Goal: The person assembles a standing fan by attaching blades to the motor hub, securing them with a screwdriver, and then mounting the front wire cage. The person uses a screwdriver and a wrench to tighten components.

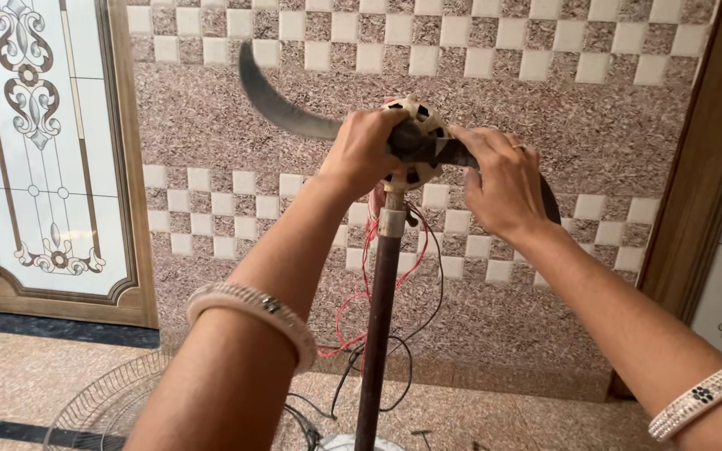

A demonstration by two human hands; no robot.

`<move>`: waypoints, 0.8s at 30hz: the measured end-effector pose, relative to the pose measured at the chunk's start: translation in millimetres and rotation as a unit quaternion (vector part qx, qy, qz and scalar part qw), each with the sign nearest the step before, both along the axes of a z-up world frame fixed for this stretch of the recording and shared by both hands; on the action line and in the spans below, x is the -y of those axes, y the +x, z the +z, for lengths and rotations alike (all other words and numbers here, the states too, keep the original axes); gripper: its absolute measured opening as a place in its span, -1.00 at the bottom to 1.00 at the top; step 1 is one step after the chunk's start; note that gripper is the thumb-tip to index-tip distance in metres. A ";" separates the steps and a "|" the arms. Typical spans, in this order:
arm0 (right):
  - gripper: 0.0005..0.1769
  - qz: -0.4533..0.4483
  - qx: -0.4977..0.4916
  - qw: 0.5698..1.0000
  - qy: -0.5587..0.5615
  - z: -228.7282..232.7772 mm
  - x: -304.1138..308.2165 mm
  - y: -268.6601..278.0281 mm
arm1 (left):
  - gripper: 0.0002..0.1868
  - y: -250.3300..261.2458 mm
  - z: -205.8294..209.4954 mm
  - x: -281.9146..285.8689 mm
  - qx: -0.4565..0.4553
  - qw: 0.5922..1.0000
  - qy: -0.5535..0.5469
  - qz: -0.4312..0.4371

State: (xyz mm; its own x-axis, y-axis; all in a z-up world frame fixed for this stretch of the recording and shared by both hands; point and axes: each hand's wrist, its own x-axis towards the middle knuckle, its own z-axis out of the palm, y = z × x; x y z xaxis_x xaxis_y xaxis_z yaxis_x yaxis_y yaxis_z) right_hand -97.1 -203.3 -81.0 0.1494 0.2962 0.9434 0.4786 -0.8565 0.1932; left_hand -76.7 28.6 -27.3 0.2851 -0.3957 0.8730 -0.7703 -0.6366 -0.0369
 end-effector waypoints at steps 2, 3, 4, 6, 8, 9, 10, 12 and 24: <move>-0.32 0.016 -0.026 1.000 0.004 2.1 -3.2 12.8 | -0.48 11.2 5.9 3.5 0.046 0.999 0.003 -0.010; -0.29 0.024 -0.040 0.999 0.005 2.2 -5.0 18.3 | -0.46 16.4 5.7 5.9 0.067 0.998 0.003 -0.015; -0.29 -0.008 -0.034 0.999 -0.001 0.6 -6.8 22.3 | -0.43 20.9 3.4 9.2 0.057 0.998 -0.011 -0.010; -0.28 -0.067 -0.011 0.998 -0.014 6.2 -12.5 29.7 | -0.37 27.5 5.9 11.0 0.046 0.998 -0.041 0.005; -0.24 -0.100 0.006 0.994 -0.048 5.7 -14.9 32.1 | -0.40 31.7 0.7 10.6 0.041 0.996 -0.062 0.040; -0.22 -0.119 0.018 0.991 -0.061 6.4 -13.5 33.2 | -0.42 34.2 0.7 12.6 0.041 0.995 -0.068 0.055; -0.20 -0.128 0.024 0.989 -0.069 5.8 -14.0 34.8 | -0.42 36.0 -0.6 12.2 0.046 0.995 -0.061 0.065; -0.16 -0.151 0.040 0.983 -0.093 5.0 -10.4 34.8 | -0.40 38.1 -3.5 14.6 0.058 0.994 -0.052 0.081; -0.25 -0.125 -0.052 0.987 -0.081 23.4 0.2 38.5 | -0.41 42.0 -3.0 26.5 0.031 0.984 -0.018 0.176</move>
State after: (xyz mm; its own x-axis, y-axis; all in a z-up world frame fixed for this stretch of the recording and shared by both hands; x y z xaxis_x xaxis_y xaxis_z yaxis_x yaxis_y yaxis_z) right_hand -58.6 -203.5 -57.7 0.3302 0.3837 0.8624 0.2797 -0.9124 0.2988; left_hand -34.7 2.0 -30.3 0.3447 -0.2512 0.9045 -0.4993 -0.8650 -0.0499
